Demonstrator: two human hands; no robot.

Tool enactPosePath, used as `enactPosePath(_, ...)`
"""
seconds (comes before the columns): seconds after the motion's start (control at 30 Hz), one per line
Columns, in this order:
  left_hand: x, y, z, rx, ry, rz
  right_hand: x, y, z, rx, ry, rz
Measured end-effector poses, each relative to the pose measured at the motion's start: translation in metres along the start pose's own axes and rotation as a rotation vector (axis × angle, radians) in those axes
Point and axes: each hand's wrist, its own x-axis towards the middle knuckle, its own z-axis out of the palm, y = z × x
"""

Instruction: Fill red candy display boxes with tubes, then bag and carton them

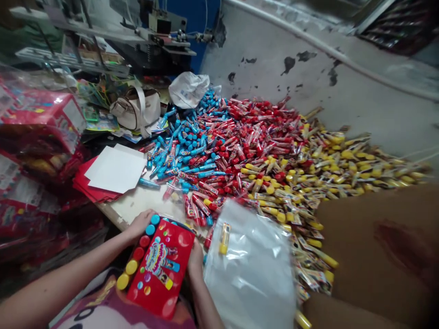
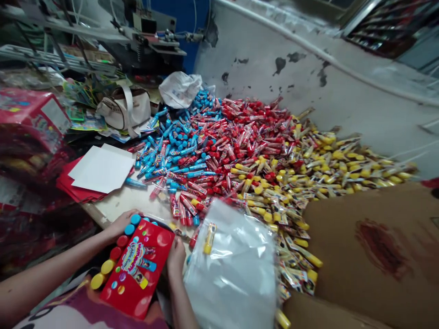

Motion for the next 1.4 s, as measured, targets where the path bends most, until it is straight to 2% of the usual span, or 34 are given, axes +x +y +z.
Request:
enactPosePath(0.2, 0.003, 0.003, -0.009, 0.275, -0.014, 0.043, -0.019, -0.012, -0.01, -0.122, 0.034, 0.017)
enactPosePath(0.33, 0.004, 0.01, -0.017, 0.444, 0.009, 0.046, -0.014, -0.022, -0.013, -0.206, 0.001, 0.023)
enactPosePath(0.43, 0.008, 0.016, -0.021, 0.529, 0.051, 0.046, -0.004, -0.028, -0.023, -0.207, -0.008, 0.013)
enactPosePath(0.6, 0.02, 0.022, -0.025, 0.527, 0.07, 0.109, 0.024, -0.037, -0.04, -0.135, 0.006, -0.001)
enactPosePath(0.7, 0.027, 0.026, -0.025, 0.457, 0.018, 0.138, 0.042, -0.041, -0.04, -0.044, 0.002, -0.003)
enactPosePath(0.8, 0.026, 0.032, -0.026, 0.354, -0.048, 0.163, 0.049, -0.047, -0.037, 0.034, 0.008, -0.034)
enactPosePath(1.0, -0.002, 0.035, -0.034, 0.202, -0.085, 0.249, 0.014, -0.068, -0.046, 0.119, 0.018, -0.138)
enactPosePath(1.17, -0.038, 0.029, -0.037, 0.185, 0.014, 0.405, -0.024, -0.071, -0.05, 0.093, 0.102, -0.316)
enactPosePath(1.27, -0.058, 0.024, -0.038, 0.24, 0.085, 0.549, -0.041, -0.064, -0.051, 0.07, 0.088, -0.447)
enactPosePath(1.4, -0.079, 0.011, -0.042, 0.391, 0.106, 0.79, -0.058, -0.057, -0.057, 0.078, 0.059, -0.556)
